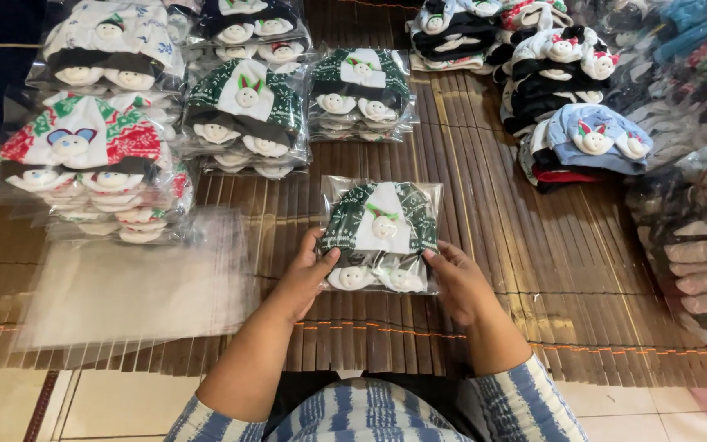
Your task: Packaging small baby hats into individual plastic bags
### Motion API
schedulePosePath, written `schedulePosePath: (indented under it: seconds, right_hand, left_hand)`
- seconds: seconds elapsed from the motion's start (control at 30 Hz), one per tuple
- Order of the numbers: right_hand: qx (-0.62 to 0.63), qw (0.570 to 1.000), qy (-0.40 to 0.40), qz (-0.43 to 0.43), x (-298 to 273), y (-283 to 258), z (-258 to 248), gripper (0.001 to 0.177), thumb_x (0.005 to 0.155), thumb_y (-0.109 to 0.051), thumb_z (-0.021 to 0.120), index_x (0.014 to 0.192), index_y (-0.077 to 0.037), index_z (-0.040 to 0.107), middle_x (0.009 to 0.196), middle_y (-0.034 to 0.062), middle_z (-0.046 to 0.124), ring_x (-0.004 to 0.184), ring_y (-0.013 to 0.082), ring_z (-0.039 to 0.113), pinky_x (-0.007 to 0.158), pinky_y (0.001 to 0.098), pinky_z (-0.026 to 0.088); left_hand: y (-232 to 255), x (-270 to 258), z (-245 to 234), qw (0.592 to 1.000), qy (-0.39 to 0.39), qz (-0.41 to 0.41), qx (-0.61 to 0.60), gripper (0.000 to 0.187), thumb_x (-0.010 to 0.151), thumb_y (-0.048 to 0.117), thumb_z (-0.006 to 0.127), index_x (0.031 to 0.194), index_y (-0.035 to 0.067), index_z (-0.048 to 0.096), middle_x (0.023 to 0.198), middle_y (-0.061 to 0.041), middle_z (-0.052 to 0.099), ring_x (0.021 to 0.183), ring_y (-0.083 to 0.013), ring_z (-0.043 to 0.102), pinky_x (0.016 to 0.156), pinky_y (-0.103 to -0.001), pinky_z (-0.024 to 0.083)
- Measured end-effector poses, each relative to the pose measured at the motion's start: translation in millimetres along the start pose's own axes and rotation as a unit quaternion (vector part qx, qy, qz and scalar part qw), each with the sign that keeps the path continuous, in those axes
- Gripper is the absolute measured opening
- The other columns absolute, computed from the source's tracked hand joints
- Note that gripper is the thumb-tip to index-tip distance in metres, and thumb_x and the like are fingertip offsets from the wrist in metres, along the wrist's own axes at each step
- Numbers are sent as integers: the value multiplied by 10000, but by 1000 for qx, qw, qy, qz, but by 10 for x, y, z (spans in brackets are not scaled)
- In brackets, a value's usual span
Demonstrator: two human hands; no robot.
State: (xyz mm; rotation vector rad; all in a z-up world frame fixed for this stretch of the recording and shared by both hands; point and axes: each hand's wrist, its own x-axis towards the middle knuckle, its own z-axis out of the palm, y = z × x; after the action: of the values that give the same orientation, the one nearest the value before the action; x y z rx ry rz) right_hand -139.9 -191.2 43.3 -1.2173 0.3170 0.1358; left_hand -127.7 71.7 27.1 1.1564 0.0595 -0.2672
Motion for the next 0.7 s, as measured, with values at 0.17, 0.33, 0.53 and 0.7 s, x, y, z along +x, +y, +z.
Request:
schedulePosePath:
  seconds: [0.17, 0.33, 0.53, 0.7]
  right_hand:
    - [42, 999, -5, -28, 59, 125, -50, 396, 871, -16, 737, 1256, -45, 651, 941, 36, 744, 766, 116, 705, 634, 192, 525]
    - [48, 998, 1, -27, -8, 112, 28, 299, 878, -28, 741, 1159, -91, 657, 958, -9, 709, 870, 111, 691, 755, 211, 529]
    - [11, 1000, -7, -3, 96, 178, -18, 254, 899, -33, 709, 1127, -102, 622, 917, 33, 688, 799, 184, 707, 629, 291, 587]
    - [-32, 998, 44, -6, 253, 64, 78, 239, 891, -53, 727, 1108, -88, 635, 880, 34, 662, 742, 181, 685, 542, 268, 573]
  left_hand:
    - [-246, 54, -202, 999, -11, 39, 3, 451, 998, 142, 621, 1405, 179, 431, 1267, -141, 634, 1118, -199, 586, 932, -355, 550]
    - [-394, 156, -313, 999, -2, 41, 3, 492, 993, 112, 629, 1427, 190, 412, 1269, -145, 631, 1154, -220, 578, 979, -362, 529]
    - [-389, 146, -283, 997, 22, 7, 73, 559, 969, 209, 683, 1457, 185, 413, 1338, -234, 571, 1216, -285, 539, 1018, -430, 515]
    - [-280, 205, -289, 990, 87, -2, 113, 624, 941, 194, 703, 1488, 145, 407, 1298, -241, 623, 1086, -329, 671, 759, -400, 621]
